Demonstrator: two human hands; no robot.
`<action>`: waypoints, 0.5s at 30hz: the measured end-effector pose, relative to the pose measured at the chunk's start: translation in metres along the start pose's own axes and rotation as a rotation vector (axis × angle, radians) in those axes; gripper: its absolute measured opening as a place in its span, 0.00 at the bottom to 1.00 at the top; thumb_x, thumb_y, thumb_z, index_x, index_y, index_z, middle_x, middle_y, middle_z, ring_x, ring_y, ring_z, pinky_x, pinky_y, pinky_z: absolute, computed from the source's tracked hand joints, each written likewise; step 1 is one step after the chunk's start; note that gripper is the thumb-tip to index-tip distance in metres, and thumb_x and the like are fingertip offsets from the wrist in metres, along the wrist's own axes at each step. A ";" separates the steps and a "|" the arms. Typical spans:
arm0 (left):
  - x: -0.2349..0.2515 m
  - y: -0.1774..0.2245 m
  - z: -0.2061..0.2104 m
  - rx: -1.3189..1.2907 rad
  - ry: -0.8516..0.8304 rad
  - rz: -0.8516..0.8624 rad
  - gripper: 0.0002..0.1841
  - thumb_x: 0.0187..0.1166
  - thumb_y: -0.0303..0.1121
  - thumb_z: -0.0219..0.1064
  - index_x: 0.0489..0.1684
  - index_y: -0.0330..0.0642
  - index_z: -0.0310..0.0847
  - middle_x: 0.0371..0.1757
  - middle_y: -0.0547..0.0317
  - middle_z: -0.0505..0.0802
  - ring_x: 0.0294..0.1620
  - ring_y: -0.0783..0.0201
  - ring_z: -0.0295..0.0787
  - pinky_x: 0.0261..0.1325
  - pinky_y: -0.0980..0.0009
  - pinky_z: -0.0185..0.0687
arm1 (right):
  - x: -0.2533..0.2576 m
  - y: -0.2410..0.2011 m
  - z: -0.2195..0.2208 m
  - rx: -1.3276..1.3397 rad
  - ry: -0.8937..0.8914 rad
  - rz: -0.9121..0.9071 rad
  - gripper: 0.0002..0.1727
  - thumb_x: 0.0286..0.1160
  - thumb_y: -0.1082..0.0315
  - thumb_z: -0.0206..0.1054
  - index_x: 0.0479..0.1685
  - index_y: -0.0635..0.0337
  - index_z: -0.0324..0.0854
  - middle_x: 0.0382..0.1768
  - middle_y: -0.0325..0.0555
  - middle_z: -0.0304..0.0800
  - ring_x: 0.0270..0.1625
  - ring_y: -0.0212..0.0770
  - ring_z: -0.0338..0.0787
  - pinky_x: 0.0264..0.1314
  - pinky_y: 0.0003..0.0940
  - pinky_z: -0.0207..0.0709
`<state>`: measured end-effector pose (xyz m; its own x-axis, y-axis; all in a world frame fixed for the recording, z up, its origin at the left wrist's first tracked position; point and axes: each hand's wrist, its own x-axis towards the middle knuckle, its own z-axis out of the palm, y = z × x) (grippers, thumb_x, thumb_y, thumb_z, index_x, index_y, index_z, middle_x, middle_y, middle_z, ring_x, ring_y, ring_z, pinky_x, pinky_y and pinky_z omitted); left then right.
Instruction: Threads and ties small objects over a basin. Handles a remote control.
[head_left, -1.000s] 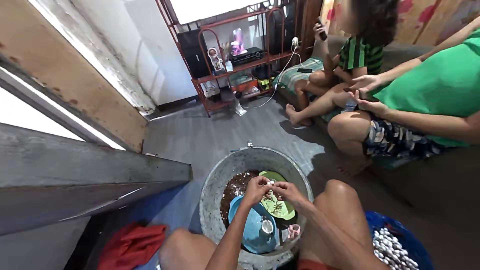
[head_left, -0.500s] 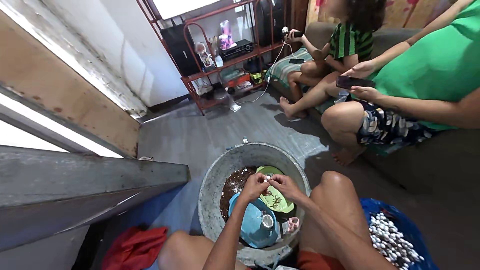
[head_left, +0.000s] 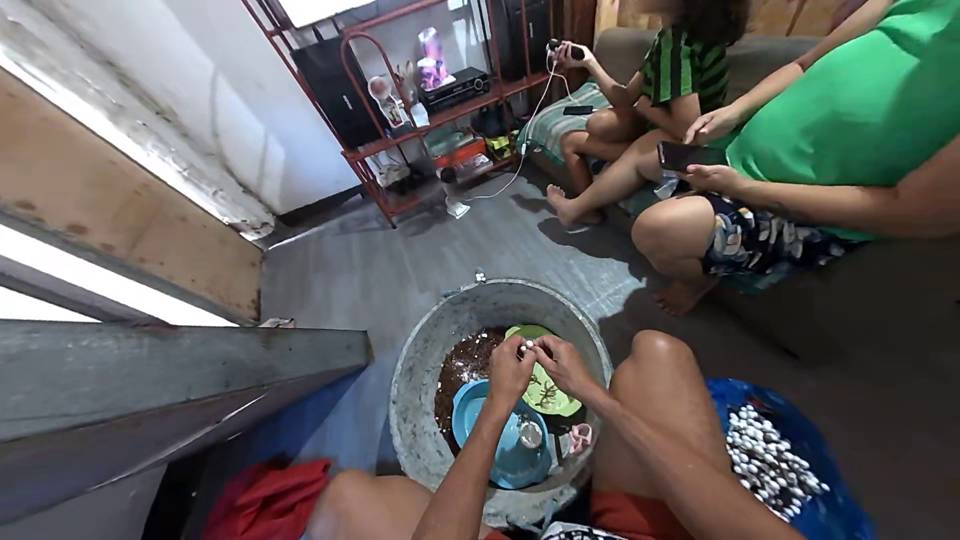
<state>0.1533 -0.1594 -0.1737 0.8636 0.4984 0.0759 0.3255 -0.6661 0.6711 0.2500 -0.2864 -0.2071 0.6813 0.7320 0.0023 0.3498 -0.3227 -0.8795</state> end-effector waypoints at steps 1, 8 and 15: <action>-0.001 0.001 0.004 0.000 0.036 -0.004 0.11 0.78 0.39 0.64 0.39 0.42 0.88 0.32 0.58 0.91 0.35 0.62 0.90 0.43 0.58 0.88 | -0.001 0.000 0.000 -0.003 0.026 -0.002 0.20 0.87 0.50 0.57 0.53 0.55 0.88 0.46 0.45 0.92 0.48 0.40 0.91 0.57 0.43 0.85; -0.008 0.012 0.024 0.026 0.235 -0.002 0.10 0.80 0.36 0.64 0.38 0.41 0.89 0.33 0.57 0.92 0.34 0.62 0.91 0.43 0.59 0.89 | -0.004 -0.003 -0.003 -0.029 0.076 0.032 0.19 0.88 0.51 0.57 0.54 0.54 0.88 0.47 0.43 0.92 0.49 0.39 0.91 0.58 0.42 0.85; -0.005 0.021 0.002 -0.120 0.107 -0.208 0.17 0.89 0.36 0.55 0.52 0.32 0.86 0.38 0.45 0.93 0.36 0.54 0.93 0.47 0.52 0.90 | -0.004 -0.016 -0.009 -0.018 0.135 0.124 0.21 0.88 0.53 0.57 0.54 0.59 0.88 0.44 0.49 0.92 0.48 0.45 0.91 0.57 0.47 0.84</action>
<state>0.1568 -0.1769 -0.1618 0.7356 0.6774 0.0005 0.4379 -0.4761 0.7626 0.2474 -0.2896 -0.1883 0.7995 0.5993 -0.0407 0.2682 -0.4168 -0.8686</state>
